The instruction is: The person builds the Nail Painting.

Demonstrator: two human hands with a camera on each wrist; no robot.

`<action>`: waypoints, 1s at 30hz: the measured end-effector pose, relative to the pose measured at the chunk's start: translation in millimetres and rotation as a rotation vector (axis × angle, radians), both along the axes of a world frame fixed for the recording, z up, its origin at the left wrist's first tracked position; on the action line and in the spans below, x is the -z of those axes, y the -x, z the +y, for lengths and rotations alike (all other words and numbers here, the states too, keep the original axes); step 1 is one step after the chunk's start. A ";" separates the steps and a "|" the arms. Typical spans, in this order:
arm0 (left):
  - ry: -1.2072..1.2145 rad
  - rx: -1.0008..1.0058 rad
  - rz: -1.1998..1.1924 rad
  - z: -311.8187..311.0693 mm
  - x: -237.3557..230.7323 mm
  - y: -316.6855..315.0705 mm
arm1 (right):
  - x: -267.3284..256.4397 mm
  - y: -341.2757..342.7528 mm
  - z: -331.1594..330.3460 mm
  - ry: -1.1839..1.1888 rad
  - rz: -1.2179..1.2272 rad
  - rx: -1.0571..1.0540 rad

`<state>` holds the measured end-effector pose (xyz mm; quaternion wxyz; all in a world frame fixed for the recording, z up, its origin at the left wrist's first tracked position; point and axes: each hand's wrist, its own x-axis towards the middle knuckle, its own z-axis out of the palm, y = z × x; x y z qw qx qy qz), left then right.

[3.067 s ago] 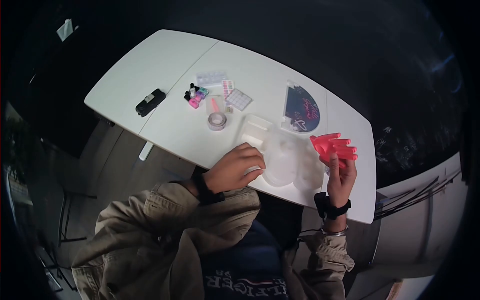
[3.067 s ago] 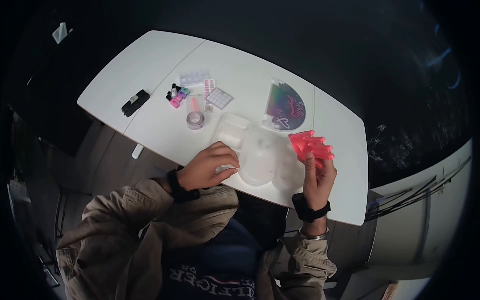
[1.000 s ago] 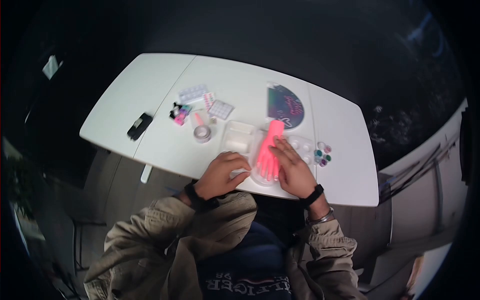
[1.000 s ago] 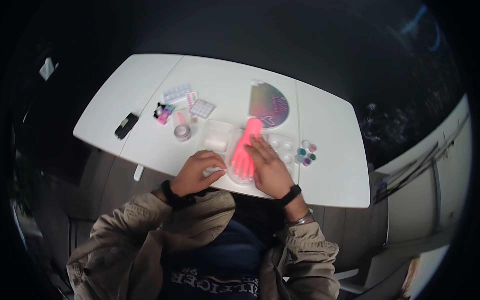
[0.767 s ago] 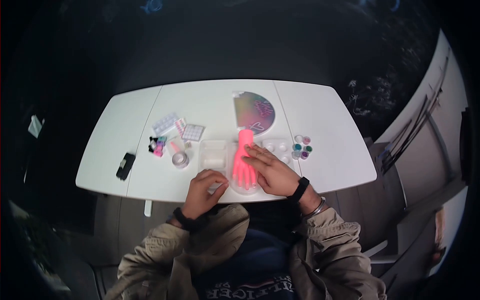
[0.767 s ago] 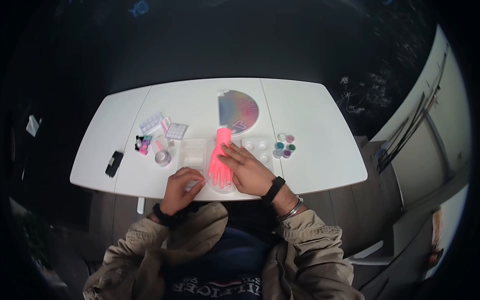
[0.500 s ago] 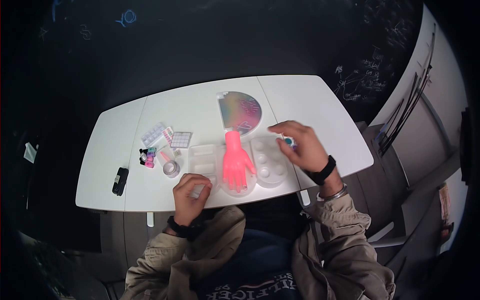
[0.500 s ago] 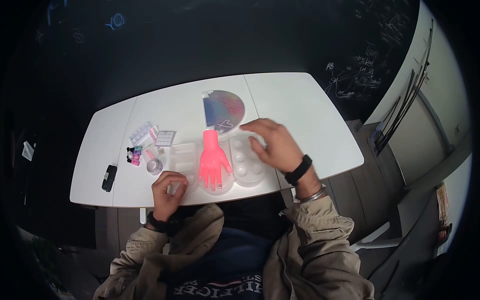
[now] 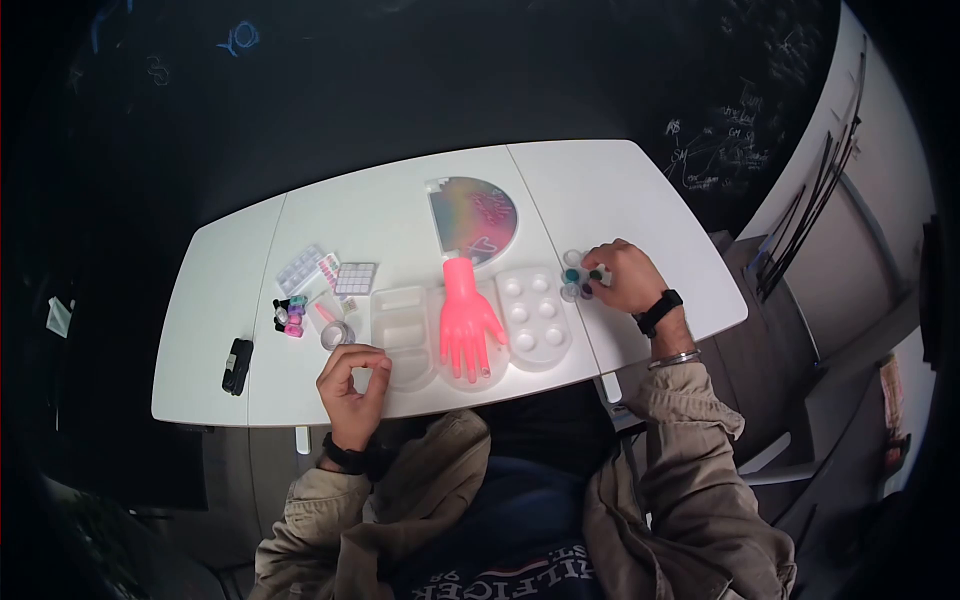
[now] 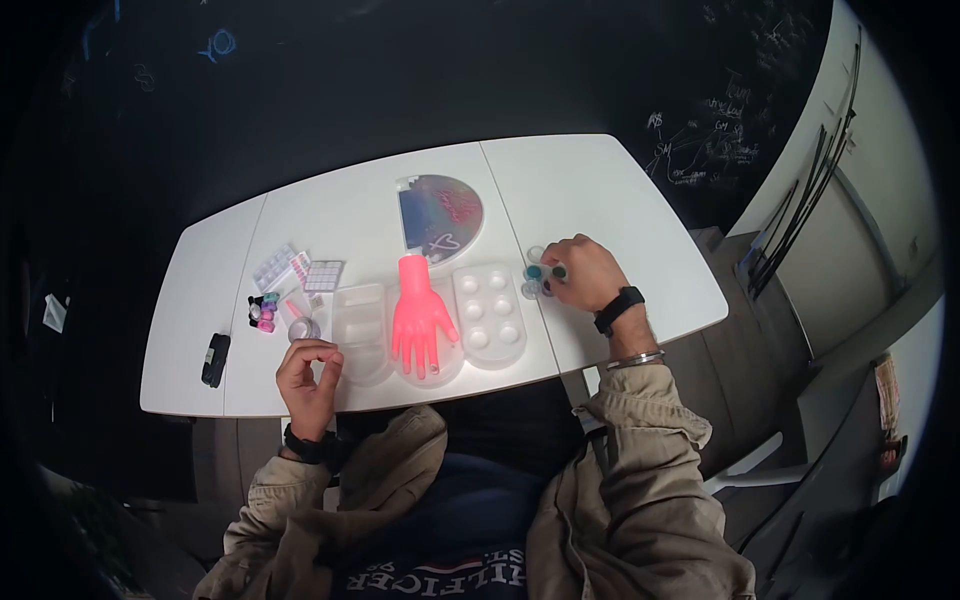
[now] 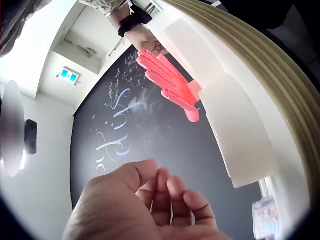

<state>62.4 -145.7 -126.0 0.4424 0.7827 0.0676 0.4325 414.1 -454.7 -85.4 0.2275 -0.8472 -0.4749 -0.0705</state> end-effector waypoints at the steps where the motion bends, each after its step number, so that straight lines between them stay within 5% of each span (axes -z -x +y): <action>1: 0.008 0.003 0.011 0.3 -0.2 0.5 | -0.5 1.6 0.8 0.027 0.022 0.008; 19: 0.019 -0.002 0.009 3.1 0.7 0.0 | 13.2 2.2 7.0 0.107 0.025 0.021; 30: -0.004 0.021 0.035 4.2 1.7 2.7 | -17.6 32.0 20.2 -0.066 -0.063 -0.056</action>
